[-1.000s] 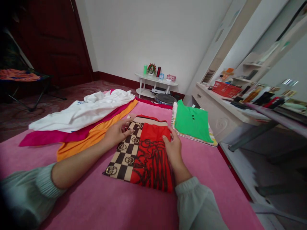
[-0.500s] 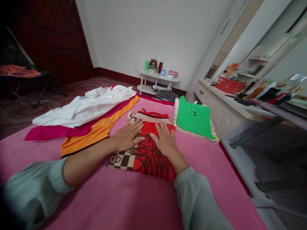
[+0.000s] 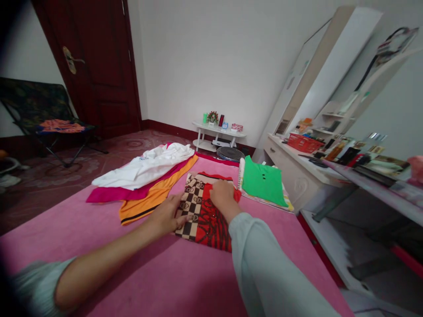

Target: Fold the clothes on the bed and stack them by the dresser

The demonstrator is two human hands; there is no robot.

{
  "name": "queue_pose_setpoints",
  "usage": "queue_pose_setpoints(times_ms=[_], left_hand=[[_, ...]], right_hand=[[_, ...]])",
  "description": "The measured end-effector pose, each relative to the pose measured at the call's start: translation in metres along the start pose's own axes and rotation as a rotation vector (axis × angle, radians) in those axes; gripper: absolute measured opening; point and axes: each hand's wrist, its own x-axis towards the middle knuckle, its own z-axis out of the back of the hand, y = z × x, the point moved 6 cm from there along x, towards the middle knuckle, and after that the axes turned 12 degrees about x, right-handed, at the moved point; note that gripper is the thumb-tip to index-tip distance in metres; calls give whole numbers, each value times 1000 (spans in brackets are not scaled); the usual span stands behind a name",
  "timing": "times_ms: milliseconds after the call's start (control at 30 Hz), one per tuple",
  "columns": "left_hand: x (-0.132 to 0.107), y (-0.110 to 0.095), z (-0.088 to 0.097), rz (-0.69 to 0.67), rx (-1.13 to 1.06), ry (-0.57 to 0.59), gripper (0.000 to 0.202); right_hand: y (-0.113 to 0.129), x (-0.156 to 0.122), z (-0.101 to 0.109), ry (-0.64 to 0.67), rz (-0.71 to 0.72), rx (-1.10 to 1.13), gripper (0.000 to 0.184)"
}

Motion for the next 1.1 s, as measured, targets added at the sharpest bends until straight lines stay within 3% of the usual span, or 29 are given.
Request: queue_pose_setpoints(times_ms=[100, 200, 333, 400, 500, 700, 800, 933, 1033, 1100], left_hand=[[-19, 9, 4, 120, -104, 90, 60], [-23, 17, 2, 193, -111, 193, 39], [-23, 17, -3, 194, 4, 274, 38], [-25, 15, -3, 183, 57, 220, 32], [-27, 8, -6, 130, -30, 111, 18], [-19, -1, -16, 71, -808, -2, 9], [-17, 1, 12, 81, -947, -127, 12], [-22, -7, 81, 10, -824, -348, 13], [-27, -35, 127, -96, -570, -447, 9], [-28, -61, 140, -169, -384, -454, 5]], right_hand=[[41, 10, 5, -37, -60, 110, 49], [76, 21, -13, 35, -87, 137, 58], [97, 40, -35, 73, -121, 143, 40], [95, 48, -42, 81, -160, 171, 28], [81, 51, -47, 27, -209, 251, 30], [33, 48, -40, -162, -279, 549, 22], [24, 52, -24, -275, -303, 772, 15], [35, 61, 10, -435, -281, 1141, 19], [40, 62, 35, -493, -237, 1388, 17], [31, 58, 43, -503, -229, 1498, 15]])
